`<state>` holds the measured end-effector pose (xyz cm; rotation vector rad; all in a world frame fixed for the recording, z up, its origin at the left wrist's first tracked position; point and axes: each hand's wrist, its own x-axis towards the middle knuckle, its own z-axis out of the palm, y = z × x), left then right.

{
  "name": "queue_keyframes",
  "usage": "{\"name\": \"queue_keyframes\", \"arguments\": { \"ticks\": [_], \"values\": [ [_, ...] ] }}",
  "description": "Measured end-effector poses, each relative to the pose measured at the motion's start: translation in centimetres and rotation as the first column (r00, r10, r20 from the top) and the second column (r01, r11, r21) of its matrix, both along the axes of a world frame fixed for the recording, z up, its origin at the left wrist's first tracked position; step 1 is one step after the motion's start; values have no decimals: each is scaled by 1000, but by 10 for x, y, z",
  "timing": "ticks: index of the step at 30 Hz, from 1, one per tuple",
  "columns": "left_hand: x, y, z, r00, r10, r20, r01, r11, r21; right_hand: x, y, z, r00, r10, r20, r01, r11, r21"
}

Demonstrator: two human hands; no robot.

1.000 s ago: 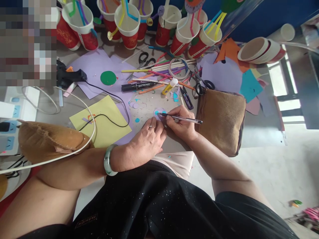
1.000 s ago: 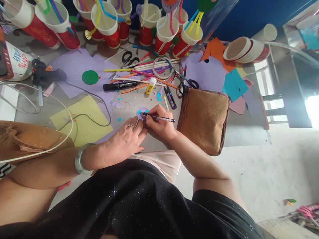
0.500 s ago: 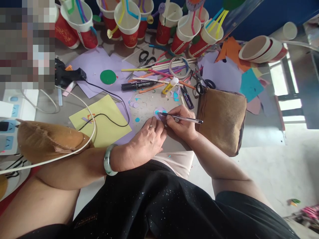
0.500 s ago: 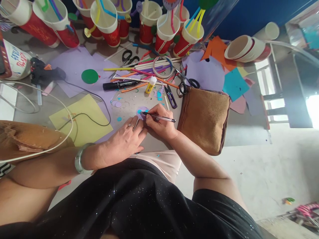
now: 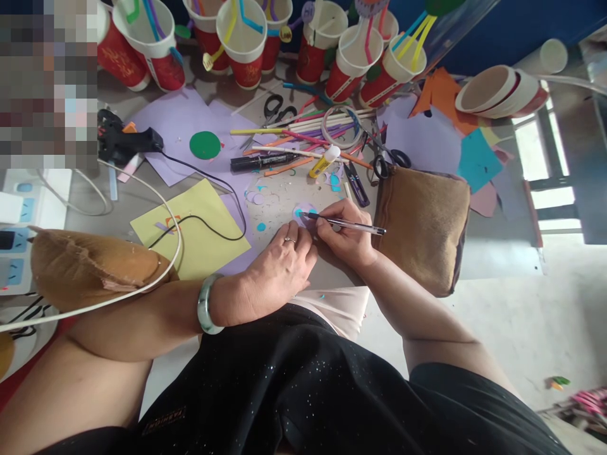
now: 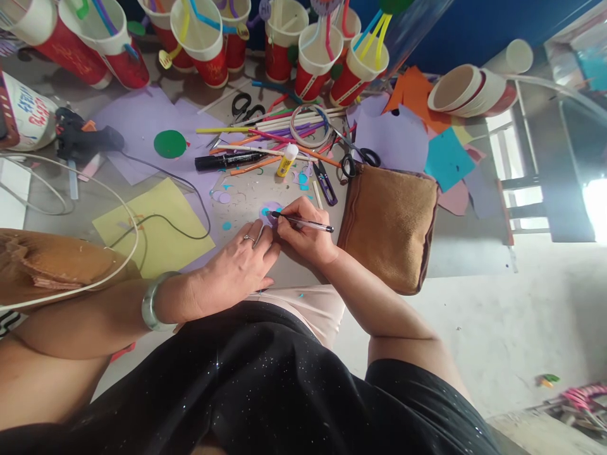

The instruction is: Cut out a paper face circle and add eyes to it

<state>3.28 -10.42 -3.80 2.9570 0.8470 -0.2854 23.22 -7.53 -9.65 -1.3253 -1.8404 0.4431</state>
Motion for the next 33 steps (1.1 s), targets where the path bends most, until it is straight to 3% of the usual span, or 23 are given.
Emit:
{"name": "queue_keyframes", "arguments": {
  "ticks": [33],
  "values": [
    [2,3,9,999,13,-44,-16,997,-75,-1,0,3,999,-30,29,32,995,-99]
  ]
}}
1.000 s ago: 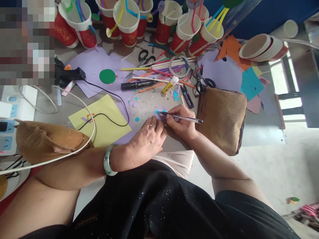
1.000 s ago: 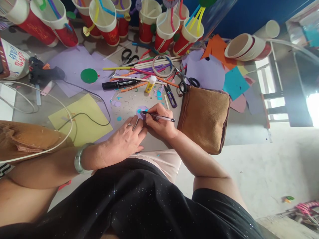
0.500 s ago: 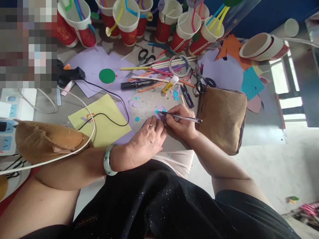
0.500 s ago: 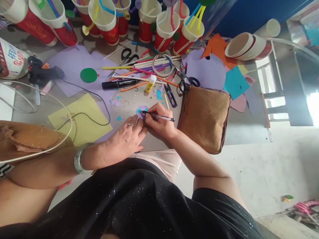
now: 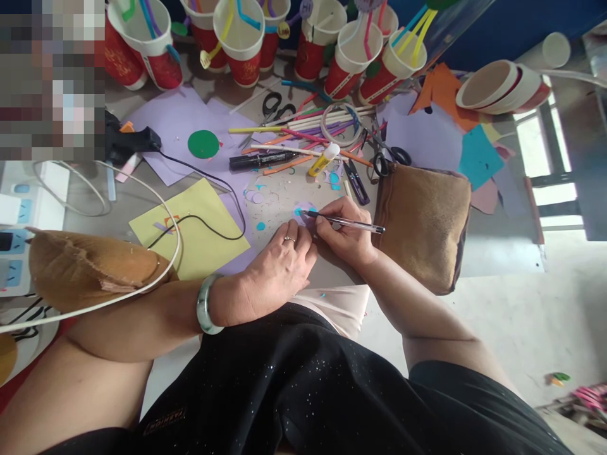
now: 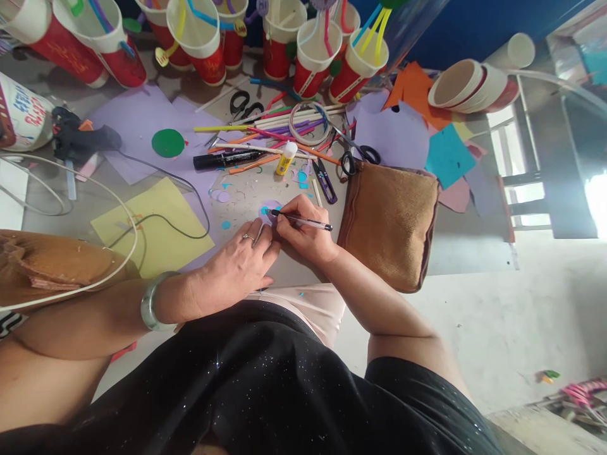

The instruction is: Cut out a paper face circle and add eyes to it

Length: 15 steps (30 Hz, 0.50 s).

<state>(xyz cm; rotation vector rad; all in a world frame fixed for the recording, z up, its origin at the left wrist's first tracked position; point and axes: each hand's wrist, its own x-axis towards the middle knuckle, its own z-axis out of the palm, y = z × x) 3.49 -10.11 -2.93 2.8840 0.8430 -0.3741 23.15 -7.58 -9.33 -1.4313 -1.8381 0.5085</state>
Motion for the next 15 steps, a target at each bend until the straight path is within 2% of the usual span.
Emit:
{"name": "queue_keyframes", "arguments": {
  "ticks": [10,15],
  "values": [
    [0,0,1,999,-11,-30,10,1000,-3,0,1,1,1000,9,-5,-9,999,42],
    [0,0,-1,1000,-14,-11,14,1000,13,1,1,1,999,0,34,0,1000,7]
  ]
}}
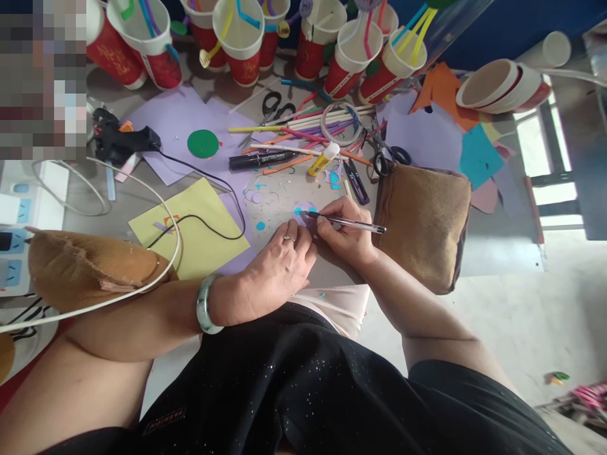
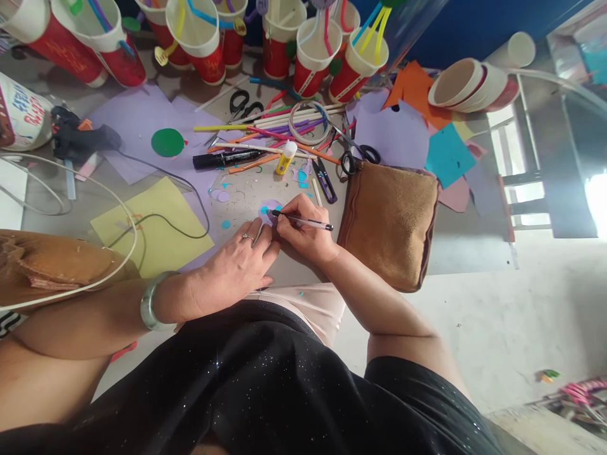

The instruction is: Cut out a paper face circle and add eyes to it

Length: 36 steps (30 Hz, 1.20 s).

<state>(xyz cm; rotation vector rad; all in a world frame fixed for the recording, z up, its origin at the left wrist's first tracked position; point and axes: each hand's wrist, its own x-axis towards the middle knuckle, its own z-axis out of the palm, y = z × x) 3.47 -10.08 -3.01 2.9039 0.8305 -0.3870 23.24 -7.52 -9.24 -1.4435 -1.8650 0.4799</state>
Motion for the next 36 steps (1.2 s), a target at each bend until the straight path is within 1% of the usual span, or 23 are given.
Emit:
{"name": "queue_keyframes", "arguments": {
  "ticks": [5,9,17,23,28,33,36],
  "values": [
    [0,0,2,1000,1,-9,-1,1000,-23,1,0,0,1000,12,-4,-12,999,30],
    [0,0,4,1000,3,-1,-3,1000,-24,0,0,0,1000,1,13,-1,1000,6],
    [-1,0,6,1000,-7,-22,6,1000,-16,-1,0,1,1000,9,-25,-8,1000,8],
    [-2,-1,6,1000,-8,-9,8,1000,-3,0,0,0,1000,6,-28,-7,1000,-25],
    [-1,-1,8,1000,-3,-19,3,1000,-22,0,0,-1,1000,0,-24,0,1000,-6],
    [0,1,10,999,-2,-39,1,999,-42,-2,0,0,999,-24,-48,27,997,70],
    [0,1,10,1000,1,-31,-2,999,-45,-3,0,0,998,-26,-53,30,996,85]
  ]
}}
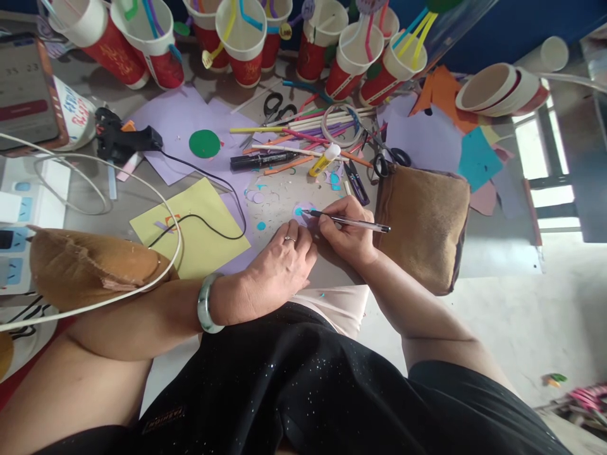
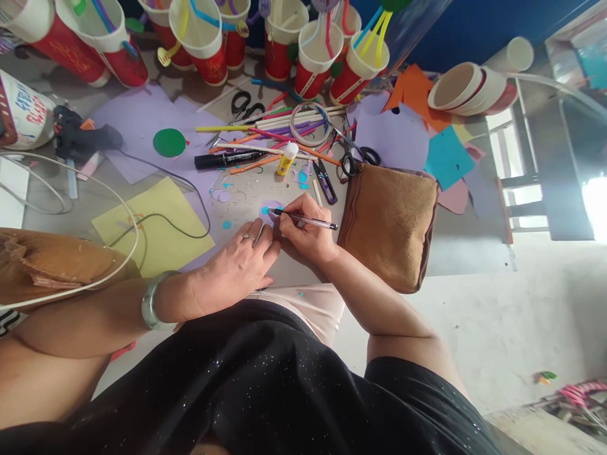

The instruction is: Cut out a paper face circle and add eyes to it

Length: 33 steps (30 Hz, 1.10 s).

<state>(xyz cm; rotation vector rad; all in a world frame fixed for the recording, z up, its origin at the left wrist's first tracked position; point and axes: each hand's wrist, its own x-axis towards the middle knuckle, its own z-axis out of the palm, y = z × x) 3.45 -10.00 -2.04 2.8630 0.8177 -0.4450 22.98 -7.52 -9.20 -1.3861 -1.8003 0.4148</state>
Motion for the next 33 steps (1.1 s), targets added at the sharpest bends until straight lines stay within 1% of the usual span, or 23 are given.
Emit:
{"name": "queue_keyframes", "arguments": {
  "ticks": [7,12,18,23,25,33],
  "values": [
    [-1,-1,-1,1000,-10,5,9,1000,10,2,-1,-1,999,43,15,-43,999,-32],
    [-1,-1,-3,1000,-15,16,14,999,31,2,-1,-1,997,73,4,-73,997,9],
    [-1,-1,-4,1000,-24,-14,25,998,55,2,-1,0,998,65,23,-64,997,-49],
    [-1,-2,-2,999,-36,-25,37,998,51,2,-1,0,996,94,-3,-94,996,-10],
    [-1,-2,-2,999,-33,-20,34,998,44,2,-1,-1,996,92,0,-92,996,-11],
    [0,0,0,999,-27,-28,28,999,24,2,-1,-2,998,53,20,-52,995,-81]
  ]
}}
